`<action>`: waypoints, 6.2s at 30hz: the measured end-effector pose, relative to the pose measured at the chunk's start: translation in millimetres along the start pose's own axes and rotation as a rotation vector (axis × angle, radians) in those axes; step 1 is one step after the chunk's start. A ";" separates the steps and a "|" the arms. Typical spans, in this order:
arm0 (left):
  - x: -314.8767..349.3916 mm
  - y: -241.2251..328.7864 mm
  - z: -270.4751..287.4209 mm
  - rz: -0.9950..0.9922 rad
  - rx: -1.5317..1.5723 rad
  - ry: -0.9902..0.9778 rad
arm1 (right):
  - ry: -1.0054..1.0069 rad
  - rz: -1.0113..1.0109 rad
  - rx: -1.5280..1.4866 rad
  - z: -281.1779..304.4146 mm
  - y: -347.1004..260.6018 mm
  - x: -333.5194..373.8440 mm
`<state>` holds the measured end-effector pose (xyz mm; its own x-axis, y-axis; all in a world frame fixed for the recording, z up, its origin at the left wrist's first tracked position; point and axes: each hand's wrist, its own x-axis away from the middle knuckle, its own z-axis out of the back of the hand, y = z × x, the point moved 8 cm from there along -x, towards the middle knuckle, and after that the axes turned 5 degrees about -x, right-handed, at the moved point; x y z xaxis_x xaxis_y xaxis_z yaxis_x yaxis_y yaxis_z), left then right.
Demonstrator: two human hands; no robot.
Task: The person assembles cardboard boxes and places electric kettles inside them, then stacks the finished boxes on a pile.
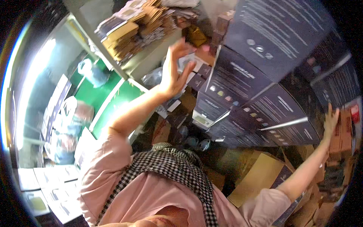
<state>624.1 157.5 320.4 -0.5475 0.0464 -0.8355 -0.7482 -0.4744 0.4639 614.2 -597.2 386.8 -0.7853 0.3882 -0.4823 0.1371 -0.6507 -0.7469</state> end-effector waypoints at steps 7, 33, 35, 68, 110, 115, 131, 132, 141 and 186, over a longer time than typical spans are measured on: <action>415.4 -157.4 218.6 1.105 -0.852 -0.551 | 0.552 0.605 0.475 -82.2 -201.3 159.9; 465.9 58.5 557.0 1.419 -1.488 0.185 | -1.884 0.664 -0.782 -801.7 -524.3 778.3; 412.5 145.0 582.2 1.645 -1.252 0.314 | -1.756 0.468 -0.883 -822.9 -551.7 735.6; 213.2 -16.6 519.2 0.636 -0.825 0.959 | -1.841 0.622 -0.857 -769.6 -730.0 488.5; 312.3 -121.3 558.8 0.908 -0.114 0.519 | -1.454 0.832 -0.899 -803.9 -674.3 686.2; 320.4 -158.3 566.9 1.366 -0.725 0.202 | -0.983 0.258 -1.257 -835.8 -608.2 665.4; 374.9 -114.7 485.4 1.377 0.093 0.091 | -1.341 -0.173 -1.041 -802.6 -523.9 501.4; 398.8 -146.9 484.4 1.389 0.013 -0.006 | -1.331 -0.167 -1.035 -787.6 -534.6 486.9; 243.0 -569.9 446.1 1.252 -0.642 0.295 | -0.885 1.162 -0.275 -805.7 -507.1 532.3; 93.3 -125.5 417.6 0.517 -0.777 0.539 | -0.779 1.318 -0.764 -767.4 -499.6 594.4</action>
<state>510.3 588.5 307.2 -0.3499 -0.6231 -0.6995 0.0739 -0.7628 0.6425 542.3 459.5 122.0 0.0323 -0.6516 -0.7579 0.9383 0.2809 -0.2015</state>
